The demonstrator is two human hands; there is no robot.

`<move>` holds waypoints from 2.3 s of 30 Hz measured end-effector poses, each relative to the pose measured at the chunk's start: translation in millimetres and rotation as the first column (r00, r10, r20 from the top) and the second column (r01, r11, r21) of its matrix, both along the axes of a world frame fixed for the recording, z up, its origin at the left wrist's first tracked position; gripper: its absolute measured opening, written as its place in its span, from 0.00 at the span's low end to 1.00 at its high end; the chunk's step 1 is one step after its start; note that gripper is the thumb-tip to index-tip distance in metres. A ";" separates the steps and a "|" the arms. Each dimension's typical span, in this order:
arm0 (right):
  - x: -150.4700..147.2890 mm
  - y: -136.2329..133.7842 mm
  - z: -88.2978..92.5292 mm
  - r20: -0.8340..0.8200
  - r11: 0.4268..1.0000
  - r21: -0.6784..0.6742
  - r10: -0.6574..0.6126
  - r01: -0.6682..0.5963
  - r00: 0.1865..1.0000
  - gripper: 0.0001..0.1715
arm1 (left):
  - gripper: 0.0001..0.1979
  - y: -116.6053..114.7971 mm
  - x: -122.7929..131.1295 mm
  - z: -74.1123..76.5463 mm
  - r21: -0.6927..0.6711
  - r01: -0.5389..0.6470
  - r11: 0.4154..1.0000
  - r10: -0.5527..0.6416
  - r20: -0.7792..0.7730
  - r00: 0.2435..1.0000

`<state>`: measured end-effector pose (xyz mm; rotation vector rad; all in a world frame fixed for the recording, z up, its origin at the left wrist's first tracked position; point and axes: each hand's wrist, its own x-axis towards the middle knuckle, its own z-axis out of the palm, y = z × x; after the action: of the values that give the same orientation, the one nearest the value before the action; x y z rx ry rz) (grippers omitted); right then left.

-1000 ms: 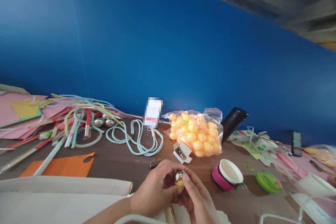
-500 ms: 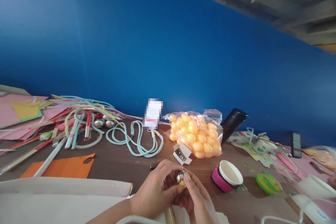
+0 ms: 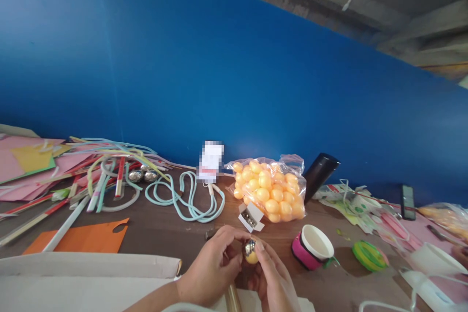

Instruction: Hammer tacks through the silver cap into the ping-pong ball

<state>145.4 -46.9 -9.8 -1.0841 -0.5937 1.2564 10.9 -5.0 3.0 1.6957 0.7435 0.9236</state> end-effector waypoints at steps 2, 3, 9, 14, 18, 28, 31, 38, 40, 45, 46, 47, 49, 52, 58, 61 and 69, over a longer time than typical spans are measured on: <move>-1.4 -1.0 3.1 -0.017 1.000 -0.007 0.001 -0.001 1.000 0.22 | 0.20 -0.3 0.6 -0.9 -0.013 -0.003 1.000 0.003 -0.006 1.000; -1.9 -1.3 4.4 -0.013 1.000 -0.009 0.000 0.000 1.000 0.23 | 0.20 -0.5 0.9 -1.0 -0.016 -0.004 1.000 0.004 -0.009 1.000; 0.3 -0.9 5.9 0.078 1.000 -0.005 -0.028 0.028 0.997 0.27 | 0.16 -1.5 1.7 1.6 -0.024 -0.036 0.999 0.036 -0.031 0.999; 2.3 0.1 1.0 0.110 0.998 -0.015 -0.055 0.057 0.992 0.26 | 0.13 4.6 -1.0 8.9 0.040 -0.128 0.991 0.130 -0.061 0.990; 1.6 1.6 -7.2 0.107 0.998 -0.049 -0.028 0.033 0.994 0.25 | 0.12 16.4 -0.4 14.5 0.155 -0.204 0.967 0.220 -0.092 0.971; 4.7 1.7 -3.8 0.166 0.999 -0.035 -0.024 0.030 0.986 0.23 | 0.13 49.0 30.8 3.4 0.475 0.086 0.876 0.249 -0.596 0.763; 6.2 1.2 -1.3 0.185 0.995 -0.048 -0.082 0.092 0.979 0.25 | 0.13 56.0 37.8 -3.4 0.458 0.118 0.881 0.243 -0.653 0.718; 5.7 -1.3 4.3 0.123 0.990 -0.023 -0.138 0.142 0.983 0.22 | 0.12 66.4 48.1 3.2 0.430 0.084 0.899 0.274 -0.701 0.658; 6.6 -1.3 5.0 0.118 0.990 -0.003 -0.143 0.144 0.983 0.21 | 0.13 68.1 52.1 9.5 0.444 0.083 0.892 0.282 -0.691 0.666; 13.9 1.1 2.9 0.086 0.985 0.022 -0.174 0.173 0.981 0.21 | 0.14 73.5 64.4 23.5 0.422 0.089 0.902 0.272 -0.717 0.641; 15.6 1.5 2.6 0.076 0.986 0.024 -0.166 0.165 0.983 0.21 | 0.13 75.3 67.6 25.4 0.401 0.098 0.911 0.257 -0.737 0.626; 17.1 1.6 2.6 0.066 0.987 0.023 -0.158 0.157 0.985 0.20 | 0.12 77.3 71.1 27.1 0.376 0.107 0.921 0.239 -0.758 0.607; 19.2 1.6 3.1 0.050 0.986 0.013 -0.169 0.169 0.984 0.19 | 0.11 81.5 78.8 29.3 0.314 0.125 0.941 0.193 -0.801 0.567; 20.0 1.4 5.0 0.042 0.974 -0.009 -0.224 0.225 0.974 0.21 | 0.15 86.4 89.4 30.6 0.247 0.142 0.958 0.139 -0.839 0.527; 19.2 2.7 7.9 0.086 0.970 -0.024 -0.239 0.242 0.967 0.24 | 0.14 86.4 92.6 28.8 0.224 0.139 0.965 0.115 -0.832 0.543; 19.1 2.8 7.8 0.091 0.977 -0.008 -0.210 0.211 0.974 0.25 | 0.10 84.5 87.0 28.2 0.254 0.116 0.960 0.141 -0.800 0.584; 22.7 2.9 4.2 0.061 0.981 -0.026 -0.188 0.190 0.980 0.22 | 0.09 73.5 65.2 32.4 0.376 -0.034 0.926 0.280 -0.622 0.731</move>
<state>168.1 -44.1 -5.7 -1.1789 -0.5027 1.0750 76.1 68.5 35.4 2.3508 1.2808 0.5495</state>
